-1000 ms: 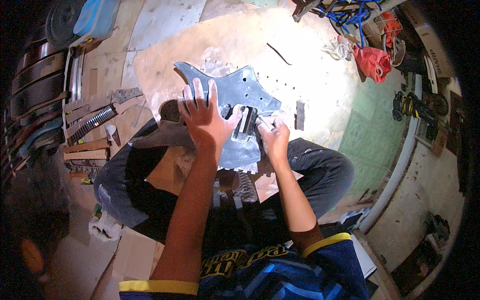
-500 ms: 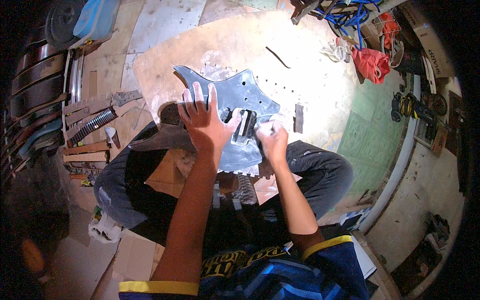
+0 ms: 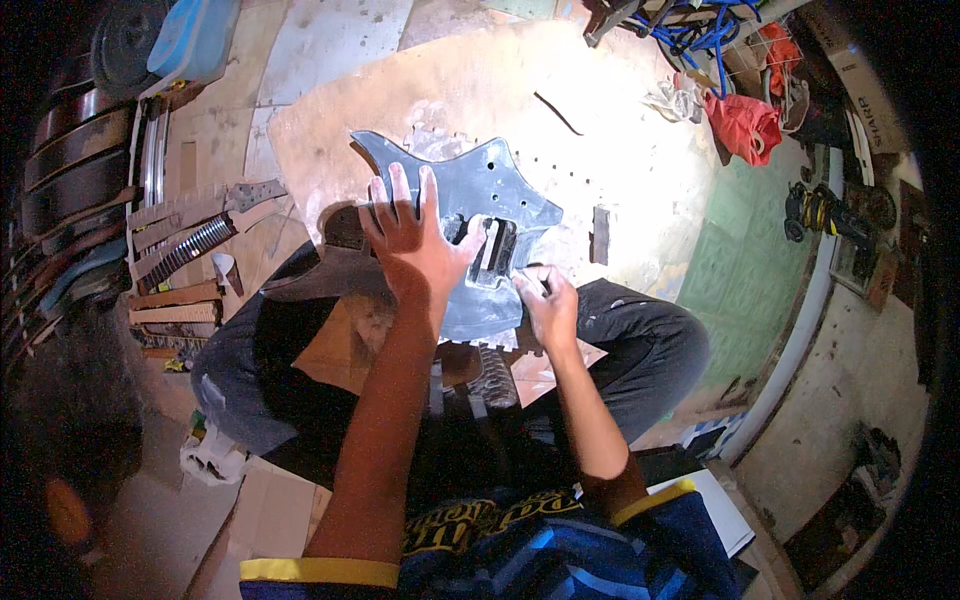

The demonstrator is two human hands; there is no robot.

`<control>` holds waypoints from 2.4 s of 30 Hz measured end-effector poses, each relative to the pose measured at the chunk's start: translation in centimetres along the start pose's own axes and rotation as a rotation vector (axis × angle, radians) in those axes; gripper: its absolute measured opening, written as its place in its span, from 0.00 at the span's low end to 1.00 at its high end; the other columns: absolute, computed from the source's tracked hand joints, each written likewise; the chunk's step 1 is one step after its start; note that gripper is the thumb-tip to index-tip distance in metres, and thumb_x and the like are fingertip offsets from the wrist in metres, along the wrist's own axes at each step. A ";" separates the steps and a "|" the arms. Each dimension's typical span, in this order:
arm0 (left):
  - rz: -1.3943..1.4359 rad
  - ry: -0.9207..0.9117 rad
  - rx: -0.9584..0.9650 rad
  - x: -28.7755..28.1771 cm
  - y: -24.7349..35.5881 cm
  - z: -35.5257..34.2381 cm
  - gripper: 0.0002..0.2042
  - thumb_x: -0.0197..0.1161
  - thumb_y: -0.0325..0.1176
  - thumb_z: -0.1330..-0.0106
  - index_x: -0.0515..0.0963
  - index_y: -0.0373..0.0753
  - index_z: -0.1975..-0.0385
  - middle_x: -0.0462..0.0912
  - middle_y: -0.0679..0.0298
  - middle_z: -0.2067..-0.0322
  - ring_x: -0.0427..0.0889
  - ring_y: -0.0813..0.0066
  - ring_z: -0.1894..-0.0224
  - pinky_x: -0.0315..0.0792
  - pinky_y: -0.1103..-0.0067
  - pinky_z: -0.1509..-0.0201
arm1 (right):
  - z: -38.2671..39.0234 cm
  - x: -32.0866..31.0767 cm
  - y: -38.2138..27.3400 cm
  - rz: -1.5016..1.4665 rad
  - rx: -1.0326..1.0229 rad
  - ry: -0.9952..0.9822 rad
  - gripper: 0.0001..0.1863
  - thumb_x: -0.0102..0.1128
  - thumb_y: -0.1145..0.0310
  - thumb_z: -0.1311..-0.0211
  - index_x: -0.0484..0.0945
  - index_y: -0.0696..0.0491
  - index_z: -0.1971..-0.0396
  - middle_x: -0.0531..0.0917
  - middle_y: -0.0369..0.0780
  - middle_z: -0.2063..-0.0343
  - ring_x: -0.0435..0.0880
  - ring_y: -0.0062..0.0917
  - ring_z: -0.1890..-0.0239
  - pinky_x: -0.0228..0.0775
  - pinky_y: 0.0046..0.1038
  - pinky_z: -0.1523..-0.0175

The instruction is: The person rubs the edges and interior cutouts of a black electric guitar body using a small white block and a cloth, rotating the body to reach different sides.

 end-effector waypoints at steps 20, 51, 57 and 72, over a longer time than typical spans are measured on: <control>0.019 0.022 0.008 -0.1 0.0 0.1 0.46 0.66 0.64 0.46 0.64 0.44 0.30 0.52 0.48 0.26 0.52 0.43 0.26 0.46 0.47 0.26 | -1.1 -0.5 1.0 0.114 -0.291 0.085 0.08 0.68 0.75 0.39 0.75 0.57 0.71 0.79 0.40 0.70 0.76 0.24 0.67 0.70 0.27 0.57; 0.009 -0.013 -0.011 -0.6 0.1 0.1 0.46 0.64 0.65 0.44 0.63 0.44 0.29 0.52 0.47 0.26 0.51 0.43 0.25 0.44 0.47 0.25 | -4.3 0.4 -2.5 0.083 -0.205 0.121 0.11 0.70 0.73 0.43 0.74 0.57 0.78 0.78 0.44 0.73 0.77 0.30 0.68 0.69 0.30 0.60; 0.010 -0.033 -0.011 -0.6 0.2 0.0 0.46 0.63 0.66 0.44 0.64 0.44 0.29 0.53 0.47 0.26 0.51 0.43 0.25 0.43 0.47 0.25 | -1.1 0.1 -1.0 0.199 -0.309 0.081 0.08 0.69 0.75 0.40 0.77 0.56 0.72 0.77 0.35 0.74 0.73 0.16 0.68 0.69 0.25 0.60; 0.014 -0.027 -0.023 -0.6 0.1 -0.1 0.46 0.64 0.67 0.46 0.67 0.43 0.31 0.54 0.46 0.27 0.52 0.42 0.26 0.45 0.46 0.26 | -2.3 0.7 -0.2 0.013 -0.264 0.122 0.09 0.69 0.75 0.41 0.75 0.57 0.75 0.78 0.37 0.75 0.74 0.21 0.69 0.69 0.26 0.60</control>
Point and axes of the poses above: each hand's wrist, its own z-axis away from the middle knuckle, its own x-axis out of the palm, y = z × x, the point moved 4 cm from there along -z, towards the middle knuckle
